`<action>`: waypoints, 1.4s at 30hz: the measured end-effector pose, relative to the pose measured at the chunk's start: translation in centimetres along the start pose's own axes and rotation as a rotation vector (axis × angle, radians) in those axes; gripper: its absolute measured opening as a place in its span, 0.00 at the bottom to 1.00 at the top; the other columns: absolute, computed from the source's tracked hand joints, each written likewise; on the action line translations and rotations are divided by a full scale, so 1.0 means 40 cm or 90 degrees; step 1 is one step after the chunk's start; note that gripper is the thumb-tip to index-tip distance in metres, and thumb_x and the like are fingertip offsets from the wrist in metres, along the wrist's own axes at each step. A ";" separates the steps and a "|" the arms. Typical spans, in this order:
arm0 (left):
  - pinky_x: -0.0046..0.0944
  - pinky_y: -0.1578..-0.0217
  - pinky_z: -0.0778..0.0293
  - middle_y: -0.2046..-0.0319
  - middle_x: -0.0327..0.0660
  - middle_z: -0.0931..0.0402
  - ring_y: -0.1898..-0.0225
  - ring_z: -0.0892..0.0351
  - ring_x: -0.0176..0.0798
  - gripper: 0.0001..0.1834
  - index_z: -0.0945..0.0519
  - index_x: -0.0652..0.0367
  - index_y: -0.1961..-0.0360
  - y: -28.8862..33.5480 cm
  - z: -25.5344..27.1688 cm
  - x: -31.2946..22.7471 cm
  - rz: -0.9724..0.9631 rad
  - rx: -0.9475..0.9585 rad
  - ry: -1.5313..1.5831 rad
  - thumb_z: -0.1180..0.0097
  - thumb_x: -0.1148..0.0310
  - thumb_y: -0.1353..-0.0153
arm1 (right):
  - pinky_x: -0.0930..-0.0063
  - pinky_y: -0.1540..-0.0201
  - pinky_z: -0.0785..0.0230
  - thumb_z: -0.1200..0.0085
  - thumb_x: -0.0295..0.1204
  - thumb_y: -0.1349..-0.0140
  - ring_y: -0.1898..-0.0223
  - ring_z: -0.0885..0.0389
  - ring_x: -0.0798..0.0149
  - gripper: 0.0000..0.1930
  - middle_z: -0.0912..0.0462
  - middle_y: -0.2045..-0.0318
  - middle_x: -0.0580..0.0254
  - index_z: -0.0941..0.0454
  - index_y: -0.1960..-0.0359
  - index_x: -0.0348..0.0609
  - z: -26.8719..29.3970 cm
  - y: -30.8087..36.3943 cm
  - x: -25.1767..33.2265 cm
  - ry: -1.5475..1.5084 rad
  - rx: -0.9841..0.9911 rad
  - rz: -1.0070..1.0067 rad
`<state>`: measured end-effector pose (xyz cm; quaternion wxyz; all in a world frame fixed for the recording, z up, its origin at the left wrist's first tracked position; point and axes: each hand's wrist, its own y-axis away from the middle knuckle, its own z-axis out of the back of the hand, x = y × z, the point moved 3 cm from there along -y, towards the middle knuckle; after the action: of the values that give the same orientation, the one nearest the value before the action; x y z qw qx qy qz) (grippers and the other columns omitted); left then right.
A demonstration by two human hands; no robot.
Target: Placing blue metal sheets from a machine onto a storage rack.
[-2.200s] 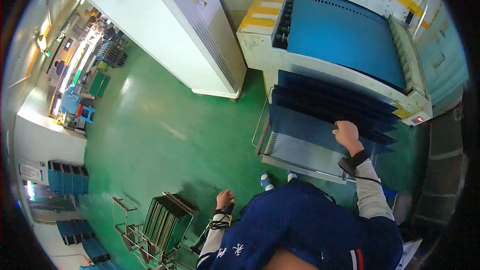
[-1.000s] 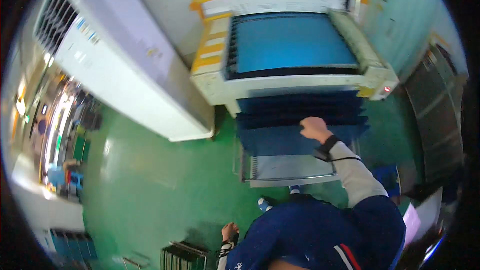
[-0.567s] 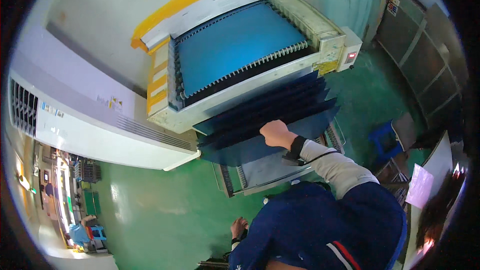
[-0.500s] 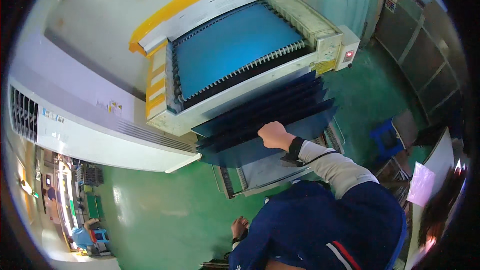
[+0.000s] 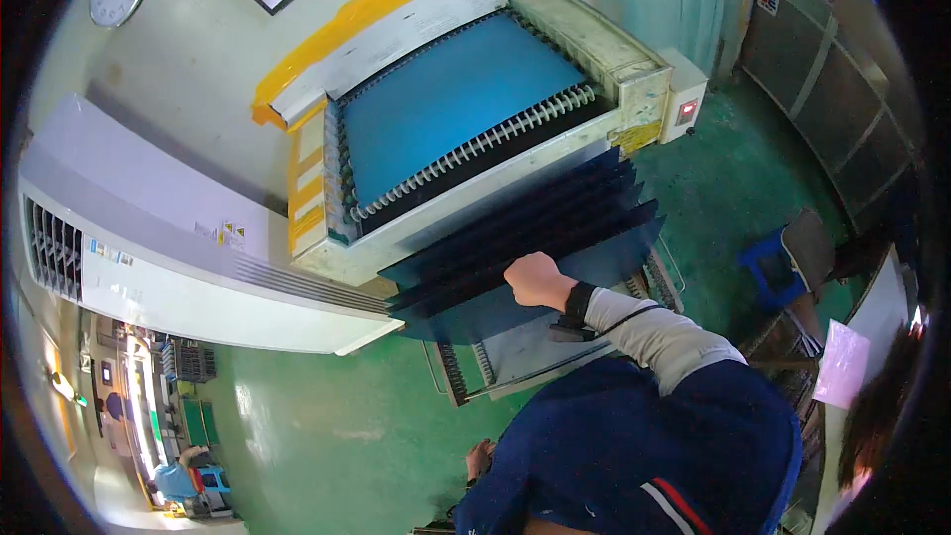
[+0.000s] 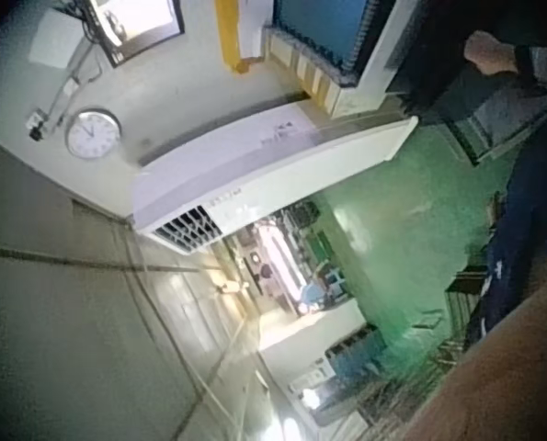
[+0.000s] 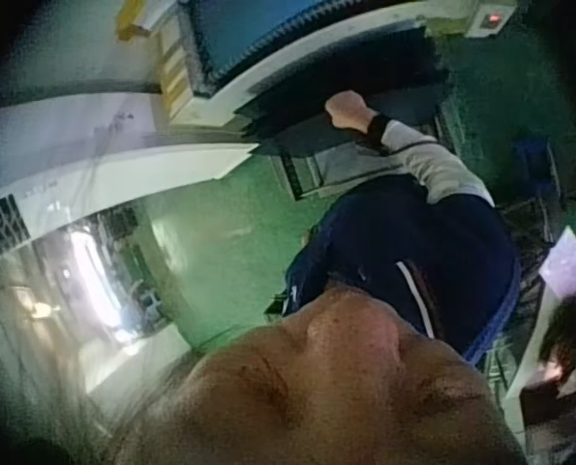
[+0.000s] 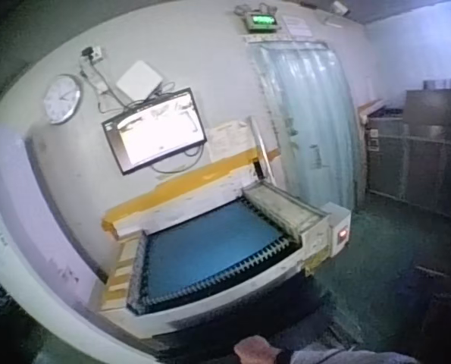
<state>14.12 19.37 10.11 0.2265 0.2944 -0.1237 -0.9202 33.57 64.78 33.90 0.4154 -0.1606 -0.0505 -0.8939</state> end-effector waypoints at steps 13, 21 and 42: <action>0.40 0.64 0.24 0.64 0.45 0.21 0.64 0.20 0.43 0.15 0.23 0.57 0.56 0.019 -0.020 0.001 0.052 -0.027 0.332 0.47 0.68 0.45 | 0.59 0.72 0.29 0.45 0.29 0.62 0.73 0.20 0.50 0.06 0.20 0.78 0.51 0.19 0.81 0.42 -0.015 -0.013 -0.007 0.016 0.007 -0.027; 0.37 0.60 0.24 0.61 0.44 0.22 0.62 0.20 0.42 0.17 0.23 0.56 0.54 0.052 -0.031 0.026 0.110 0.008 0.178 0.46 0.69 0.48 | 0.57 0.70 0.28 0.47 0.30 0.59 0.72 0.20 0.48 0.07 0.19 0.77 0.51 0.20 0.81 0.41 -0.015 -0.028 -0.001 0.017 0.020 -0.040; 0.39 0.61 0.24 0.65 0.40 0.21 0.63 0.21 0.40 0.20 0.27 0.59 0.51 0.066 -0.113 0.122 0.509 0.008 0.936 0.45 0.68 0.47 | 0.58 0.65 0.28 0.44 0.35 0.57 0.68 0.20 0.50 0.10 0.19 0.74 0.53 0.19 0.75 0.44 -0.012 -0.047 0.011 0.042 0.061 -0.077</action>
<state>14.20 14.27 5.08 0.5571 0.7548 -0.0449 -0.3433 31.78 65.58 33.69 0.3691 -0.1079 -0.0891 -0.9188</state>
